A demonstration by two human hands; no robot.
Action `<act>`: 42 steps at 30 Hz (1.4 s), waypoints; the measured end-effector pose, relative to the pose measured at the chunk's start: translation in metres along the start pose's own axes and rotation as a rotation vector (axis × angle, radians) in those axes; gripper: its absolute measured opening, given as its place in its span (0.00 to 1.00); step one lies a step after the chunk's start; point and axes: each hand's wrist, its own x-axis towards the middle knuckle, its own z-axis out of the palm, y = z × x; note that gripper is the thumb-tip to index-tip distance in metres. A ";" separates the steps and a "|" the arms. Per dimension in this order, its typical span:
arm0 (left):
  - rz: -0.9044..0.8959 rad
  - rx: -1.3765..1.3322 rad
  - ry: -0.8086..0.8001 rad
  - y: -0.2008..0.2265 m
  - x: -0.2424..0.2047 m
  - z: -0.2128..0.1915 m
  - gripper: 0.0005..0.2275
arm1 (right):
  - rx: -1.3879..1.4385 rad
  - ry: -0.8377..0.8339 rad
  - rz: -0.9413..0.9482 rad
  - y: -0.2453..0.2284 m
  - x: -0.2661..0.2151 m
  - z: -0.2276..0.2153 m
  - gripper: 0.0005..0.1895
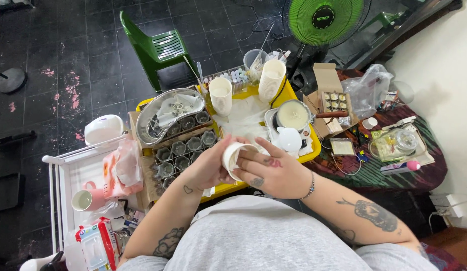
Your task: Wiping the inside of paper cups with a cloth to prepare them for candle making.
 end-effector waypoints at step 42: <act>0.572 0.420 0.264 -0.006 -0.003 -0.007 0.22 | 1.433 -0.085 0.486 0.002 0.001 0.041 0.41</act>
